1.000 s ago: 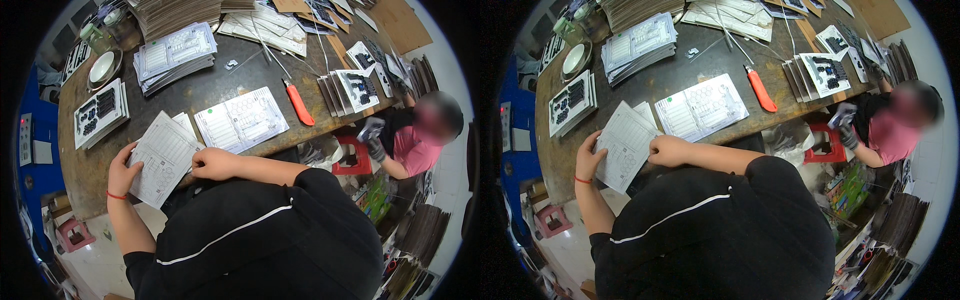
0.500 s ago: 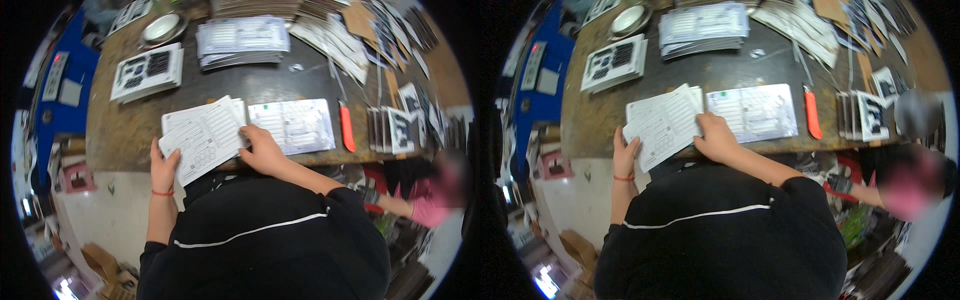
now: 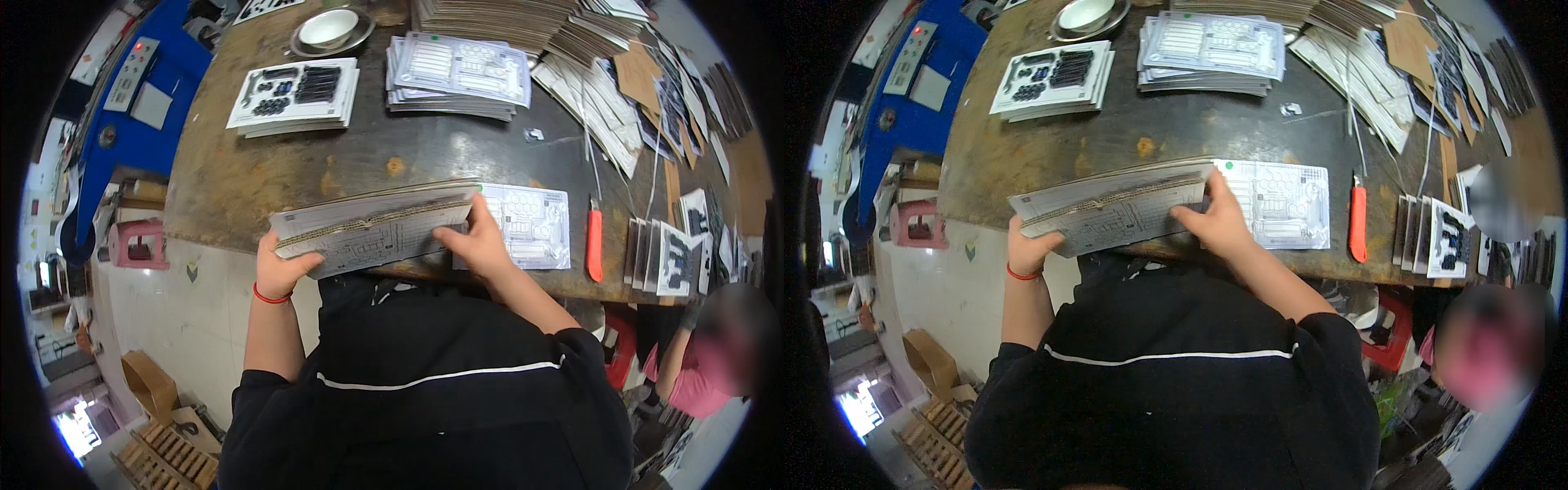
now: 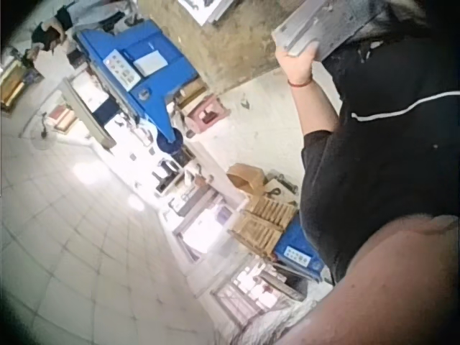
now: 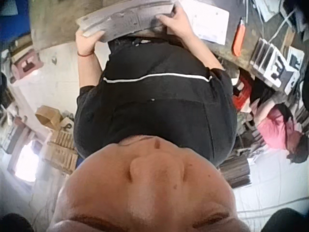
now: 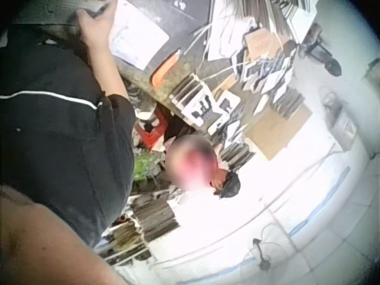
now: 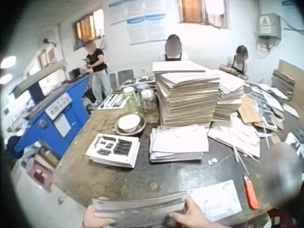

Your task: The person uses a red utility knife to cut plastic blister packaging and removes black cylindrical tools and small black parts. They place the parts into a white cardboard backing tray and stack the completed trays on the table.

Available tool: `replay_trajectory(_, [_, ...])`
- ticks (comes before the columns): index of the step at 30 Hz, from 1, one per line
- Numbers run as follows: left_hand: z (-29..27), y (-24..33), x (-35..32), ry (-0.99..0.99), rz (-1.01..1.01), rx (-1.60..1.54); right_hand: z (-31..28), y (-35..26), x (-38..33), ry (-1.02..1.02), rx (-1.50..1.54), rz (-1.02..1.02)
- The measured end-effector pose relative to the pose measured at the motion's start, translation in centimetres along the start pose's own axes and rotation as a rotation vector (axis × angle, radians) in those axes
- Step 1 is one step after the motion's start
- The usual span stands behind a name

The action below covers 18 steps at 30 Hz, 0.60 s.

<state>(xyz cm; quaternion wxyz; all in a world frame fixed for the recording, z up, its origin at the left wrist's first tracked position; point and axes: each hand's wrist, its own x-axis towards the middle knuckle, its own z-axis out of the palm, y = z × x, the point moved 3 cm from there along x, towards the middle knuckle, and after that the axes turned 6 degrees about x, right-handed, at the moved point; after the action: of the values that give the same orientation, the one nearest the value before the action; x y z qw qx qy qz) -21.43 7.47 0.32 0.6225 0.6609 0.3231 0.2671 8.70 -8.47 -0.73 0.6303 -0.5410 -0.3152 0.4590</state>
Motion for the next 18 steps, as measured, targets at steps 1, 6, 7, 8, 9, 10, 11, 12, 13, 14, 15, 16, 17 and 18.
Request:
replay_trajectory(1, [0.1, -0.6, -0.1, 0.013, -0.03, -0.018, 0.5, 0.2, -0.1, -0.007, -0.027, 0.067])
replay_trajectory(6, [2.2, -0.2, 1.5, -0.004, 0.037, -0.161, -1.4, -1.2, -0.3, 0.002, 0.181, 0.111])
replay_trajectory(7, [3.5, 1.5, 2.1, 0.045, 0.083, -0.182, -3.0, -2.1, 0.2, 0.107, 0.078, 0.079])
replay_trajectory(8, [4.6, 2.2, 2.8, 0.045, 0.05, -0.082, -4.6, -2.9, 0.7, 0.231, 0.199, 0.014])
replay_trajectory(9, [5.2, 2.9, 3.4, 0.055, 0.022, 0.026, -7.0, -3.3, 1.3, 0.338, 0.278, 0.01])
replay_trajectory(10, [6.0, 3.2, 4.0, 0.057, -0.004, 0.128, -9.0, -5.0, 1.9, 0.433, 0.245, -0.045])
replay_trajectory(11, [7.7, 3.3, 4.6, -0.005, 0.076, 0.282, -11.9, -6.1, 2.1, 0.525, 0.292, -0.087])
replay_trajectory(12, [9.9, 4.3, 4.9, -0.109, 0.084, 0.441, -14.7, -6.7, 2.2, 0.612, 0.296, -0.141])
replay_trajectory(13, [12.0, 4.4, 4.9, -0.223, 0.201, 0.559, -16.0, -7.9, 2.2, 0.724, 0.333, -0.136])
replay_trajectory(14, [14.8, 4.8, 5.1, -0.348, 0.386, 0.671, -18.4, -8.3, 2.0, 0.725, 0.363, -0.177])
replay_trajectory(15, [17.7, 4.9, 5.3, -0.489, 0.448, 0.687, -20.6, -8.3, 1.9, 0.789, 0.38, -0.184])
replay_trajectory(16, [20.5, 4.2, 5.5, -0.625, 0.5, 0.698, -23.0, -7.9, 1.9, 0.856, 0.4, -0.193])
replay_trajectory(17, [22.8, 3.8, 5.1, -0.672, 0.542, 0.763, -25.1, -6.9, 2.7, 0.882, 0.431, -0.16])
replay_trajectory(18, [24.9, 3.3, 5.1, -0.735, 0.591, 0.813, -27.7, -5.8, 2.8, 0.93, 0.455, -0.13])
